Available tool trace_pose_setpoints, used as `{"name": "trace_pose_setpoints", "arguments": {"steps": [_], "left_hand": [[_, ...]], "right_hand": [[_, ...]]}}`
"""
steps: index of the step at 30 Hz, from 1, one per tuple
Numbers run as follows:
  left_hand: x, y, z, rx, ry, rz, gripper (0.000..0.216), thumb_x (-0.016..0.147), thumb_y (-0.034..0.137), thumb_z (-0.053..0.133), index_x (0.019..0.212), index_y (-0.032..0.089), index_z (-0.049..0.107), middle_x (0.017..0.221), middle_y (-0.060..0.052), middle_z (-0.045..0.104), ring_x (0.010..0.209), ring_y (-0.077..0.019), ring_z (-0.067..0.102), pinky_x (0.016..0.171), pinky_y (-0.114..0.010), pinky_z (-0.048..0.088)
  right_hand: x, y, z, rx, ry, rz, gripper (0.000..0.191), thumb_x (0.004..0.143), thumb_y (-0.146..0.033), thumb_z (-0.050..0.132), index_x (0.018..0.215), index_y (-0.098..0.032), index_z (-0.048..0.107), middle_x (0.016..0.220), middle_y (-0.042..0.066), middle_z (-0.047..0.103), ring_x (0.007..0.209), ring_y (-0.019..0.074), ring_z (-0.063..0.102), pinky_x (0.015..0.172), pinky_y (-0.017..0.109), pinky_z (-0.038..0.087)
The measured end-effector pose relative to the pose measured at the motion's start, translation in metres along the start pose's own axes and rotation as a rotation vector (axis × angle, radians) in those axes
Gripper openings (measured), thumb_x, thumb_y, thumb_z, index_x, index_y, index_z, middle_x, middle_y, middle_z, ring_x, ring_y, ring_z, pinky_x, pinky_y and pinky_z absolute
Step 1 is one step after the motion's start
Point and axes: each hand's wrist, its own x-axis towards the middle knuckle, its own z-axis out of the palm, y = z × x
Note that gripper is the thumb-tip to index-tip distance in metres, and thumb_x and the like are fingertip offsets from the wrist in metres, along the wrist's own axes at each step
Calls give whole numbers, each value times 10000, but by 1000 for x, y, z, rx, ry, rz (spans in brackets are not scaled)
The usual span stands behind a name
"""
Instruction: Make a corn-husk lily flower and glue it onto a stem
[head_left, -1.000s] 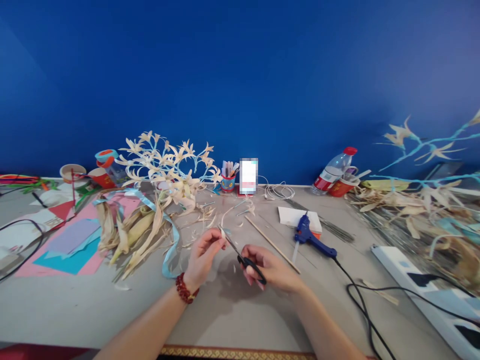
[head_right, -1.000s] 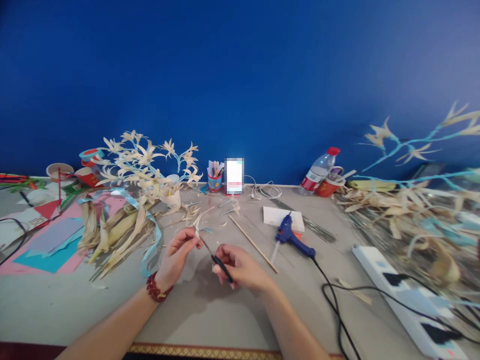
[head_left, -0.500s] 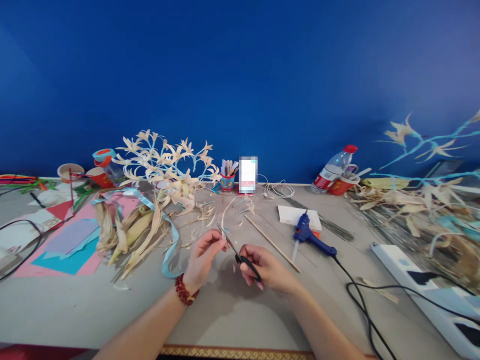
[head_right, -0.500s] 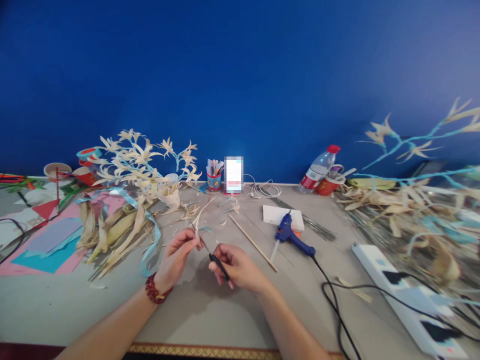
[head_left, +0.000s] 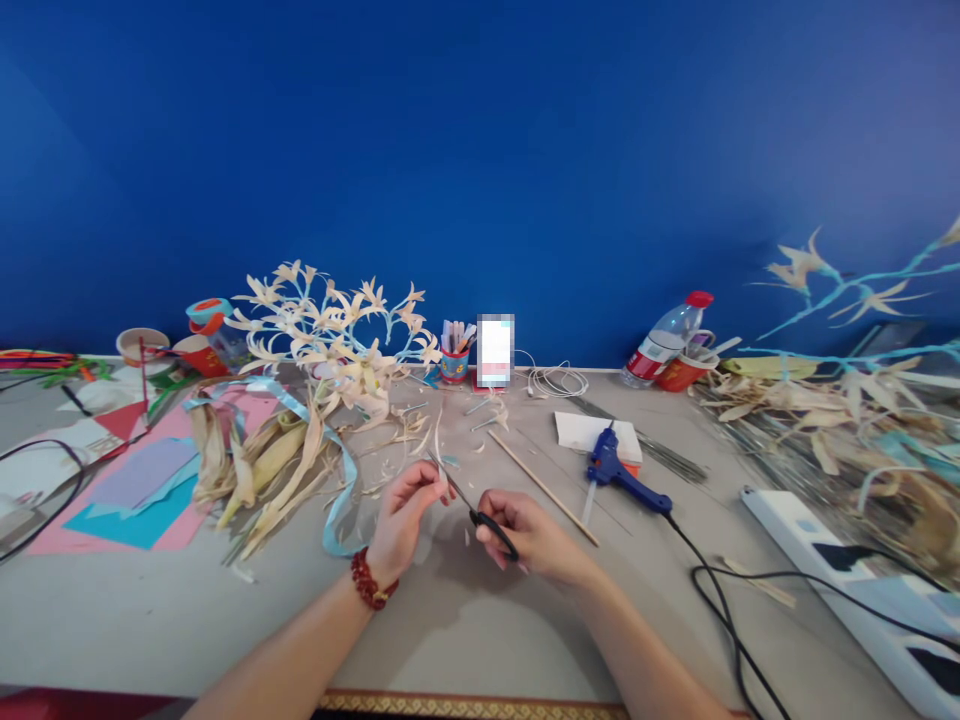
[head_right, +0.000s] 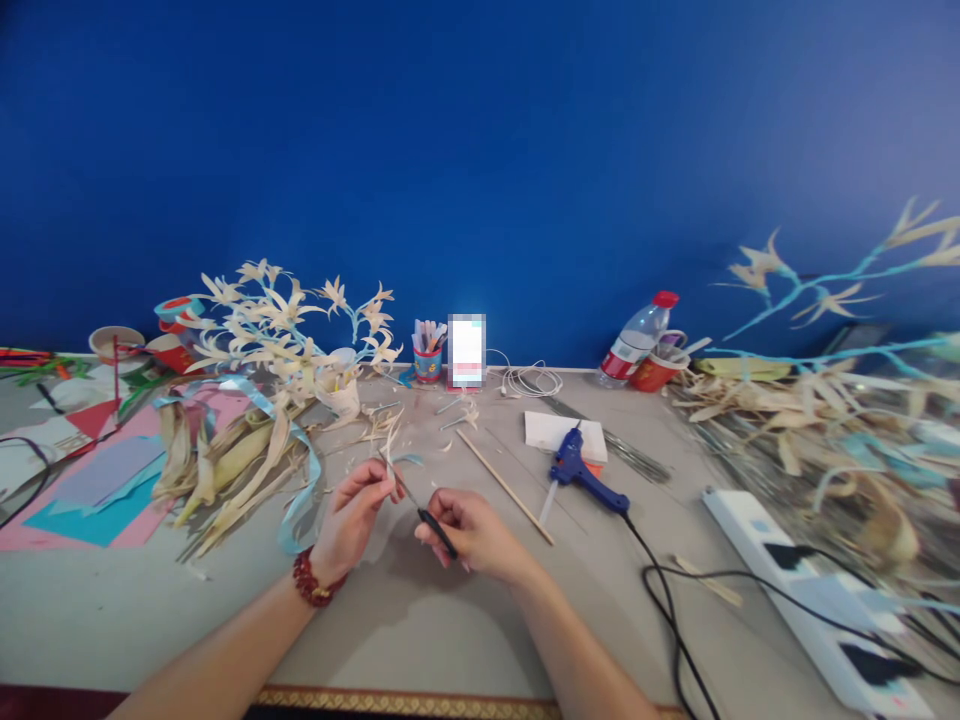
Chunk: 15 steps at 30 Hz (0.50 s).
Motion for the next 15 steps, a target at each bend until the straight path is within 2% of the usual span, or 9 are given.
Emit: {"name": "trace_pose_setpoints", "arguments": {"steps": [4,8,11,15], "left_hand": [[-1,-2,1,-12,9,24,159,829,154,540,673,175,557,669,-1,551,680,-140,503,684,-269,374],[-1,-1,3,-8,12,22,160,852,198,548,695,173,561,687,-3,544,675,-132,488,670,-262,374],[-1,0,4,-8,49,9,127,855,223,569,737,176,572,701,2,544,671,-124,487,672,-257,383],[0,0,4,11,83,2,83,853,231,580,786,181,583,728,-1,563,686,-127,507,692,-260,398]], "right_hand": [[4,7,-2,-9,55,8,441,718,-538,673,643,-205,395,445,-86,479,335,38,351,305,148,190],[4,7,-3,-4,79,0,404,736,-531,652,699,-202,420,497,-70,525,374,47,383,331,143,276],[2,7,-1,-4,62,-15,400,722,-534,659,757,-203,437,560,-49,558,436,66,438,359,148,330],[1,8,4,-19,27,0,436,694,-564,672,765,-207,432,552,-56,533,447,72,436,353,148,325]]}}
